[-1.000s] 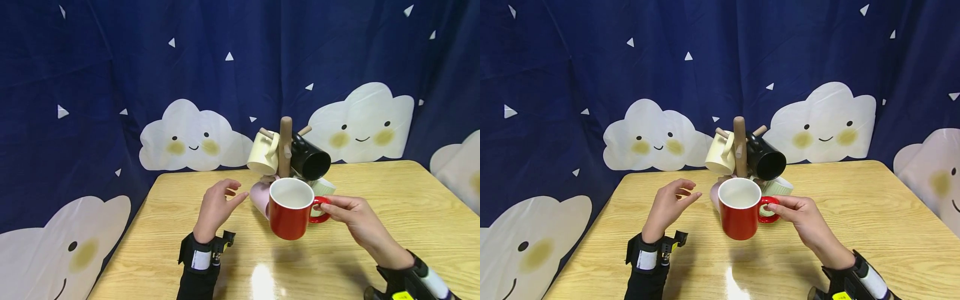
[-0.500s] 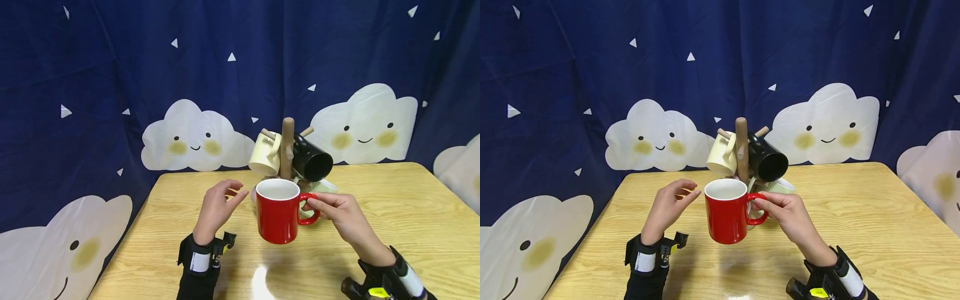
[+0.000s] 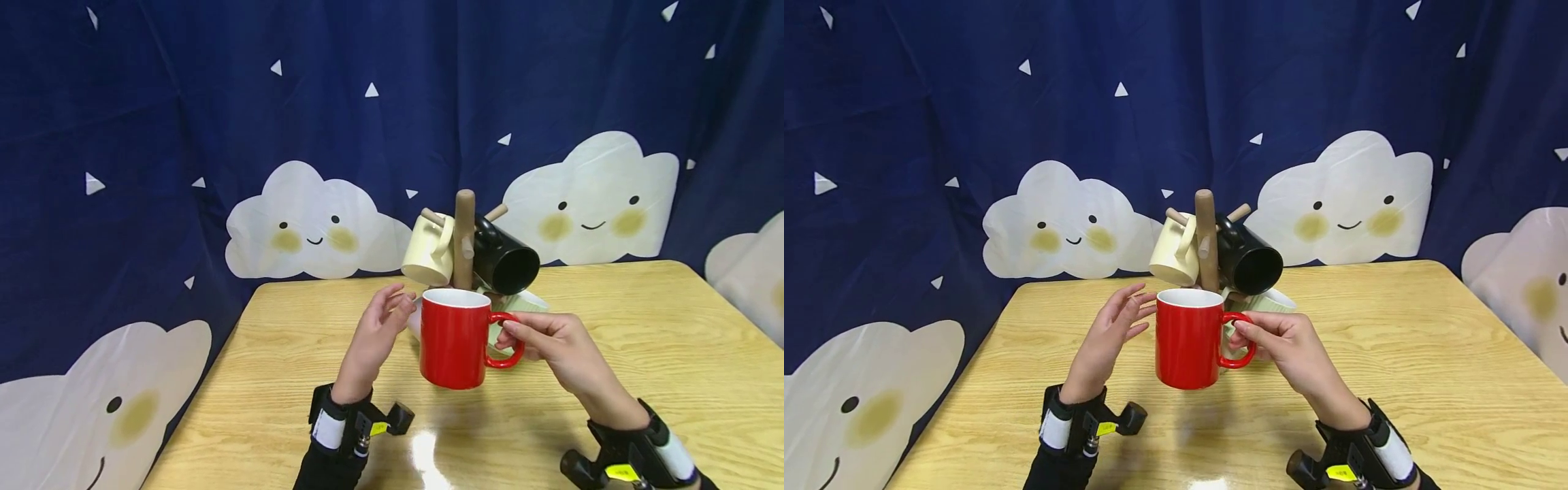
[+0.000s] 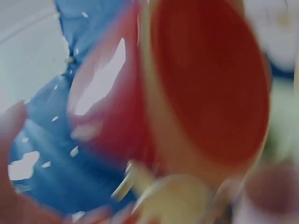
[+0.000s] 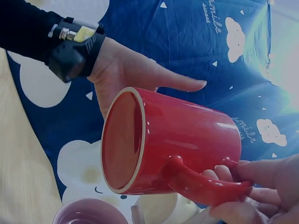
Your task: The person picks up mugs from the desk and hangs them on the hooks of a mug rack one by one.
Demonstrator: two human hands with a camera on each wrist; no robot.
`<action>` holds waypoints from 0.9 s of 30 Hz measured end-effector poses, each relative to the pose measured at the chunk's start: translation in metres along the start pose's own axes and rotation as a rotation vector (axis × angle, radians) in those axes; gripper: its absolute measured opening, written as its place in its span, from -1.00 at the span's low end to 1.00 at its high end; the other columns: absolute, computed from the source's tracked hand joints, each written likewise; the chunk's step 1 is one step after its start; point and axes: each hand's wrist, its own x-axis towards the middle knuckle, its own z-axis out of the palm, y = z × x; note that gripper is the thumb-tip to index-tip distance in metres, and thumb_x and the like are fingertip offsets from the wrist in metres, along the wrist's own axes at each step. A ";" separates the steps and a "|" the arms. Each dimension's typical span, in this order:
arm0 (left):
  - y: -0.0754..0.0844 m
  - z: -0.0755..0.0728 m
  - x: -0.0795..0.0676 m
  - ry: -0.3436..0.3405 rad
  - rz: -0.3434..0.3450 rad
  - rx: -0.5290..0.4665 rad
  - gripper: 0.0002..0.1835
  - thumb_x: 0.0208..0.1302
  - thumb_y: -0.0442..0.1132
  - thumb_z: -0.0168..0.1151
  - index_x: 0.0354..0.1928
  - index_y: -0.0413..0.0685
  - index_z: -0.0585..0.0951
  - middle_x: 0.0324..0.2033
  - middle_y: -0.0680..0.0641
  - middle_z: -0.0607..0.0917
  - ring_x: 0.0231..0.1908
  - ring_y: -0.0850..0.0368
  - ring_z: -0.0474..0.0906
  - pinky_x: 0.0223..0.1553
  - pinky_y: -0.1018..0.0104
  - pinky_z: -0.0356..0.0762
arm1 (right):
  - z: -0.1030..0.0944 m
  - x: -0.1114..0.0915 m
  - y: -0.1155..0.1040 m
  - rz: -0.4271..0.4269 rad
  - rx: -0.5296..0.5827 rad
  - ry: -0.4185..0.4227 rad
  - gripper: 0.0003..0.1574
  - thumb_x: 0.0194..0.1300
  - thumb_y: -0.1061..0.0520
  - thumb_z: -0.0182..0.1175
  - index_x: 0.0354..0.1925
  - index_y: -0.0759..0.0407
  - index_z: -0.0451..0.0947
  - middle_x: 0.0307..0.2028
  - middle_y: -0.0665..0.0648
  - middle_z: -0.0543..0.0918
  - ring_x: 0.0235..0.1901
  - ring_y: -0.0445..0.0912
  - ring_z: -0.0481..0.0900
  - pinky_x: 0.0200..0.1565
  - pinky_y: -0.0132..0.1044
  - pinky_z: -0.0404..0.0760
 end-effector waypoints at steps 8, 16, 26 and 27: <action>-0.002 0.032 -0.003 -0.157 -0.108 -0.226 -0.16 0.00 -0.13 0.18 0.32 0.06 -0.02 0.15 -0.12 0.32 0.10 -0.02 0.24 0.03 -0.03 0.39 | 0.002 -0.002 -0.002 0.010 -0.001 -0.003 -0.47 0.16 -0.07 0.11 -0.10 0.34 0.53 -0.44 0.01 0.68 -0.32 -0.02 0.57 -0.29 -0.25 0.61; -0.007 0.044 -0.004 -0.079 -0.138 -0.194 -0.22 -0.22 -0.16 0.39 0.13 0.19 0.25 0.00 0.00 0.46 0.00 0.03 0.36 -0.15 0.03 0.51 | 0.005 0.001 -0.001 0.037 -0.015 -0.011 -0.44 0.14 -0.09 0.12 -0.09 0.34 0.53 -0.42 0.06 0.68 -0.30 -0.02 0.57 -0.26 -0.25 0.60; -0.006 0.048 -0.004 -0.027 -0.135 -0.205 -0.24 -0.21 -0.13 0.38 0.12 0.20 0.25 0.00 0.02 0.45 0.00 0.03 0.36 -0.15 0.03 0.51 | -0.006 0.006 0.000 -0.002 0.012 -0.026 -0.40 0.22 -0.05 0.04 -0.03 0.45 0.44 -0.37 -0.08 0.69 -0.25 -0.02 0.60 -0.21 -0.26 0.59; -0.006 0.048 -0.004 -0.014 -0.116 -0.231 -0.25 -0.19 -0.15 0.37 0.12 0.17 0.25 0.01 0.00 0.45 0.01 0.02 0.35 -0.14 0.03 0.51 | -0.010 0.006 -0.001 -0.020 0.017 -0.013 -0.41 0.24 -0.06 0.01 -0.02 0.44 0.44 -0.36 -0.10 0.69 -0.25 -0.05 0.60 -0.21 -0.29 0.59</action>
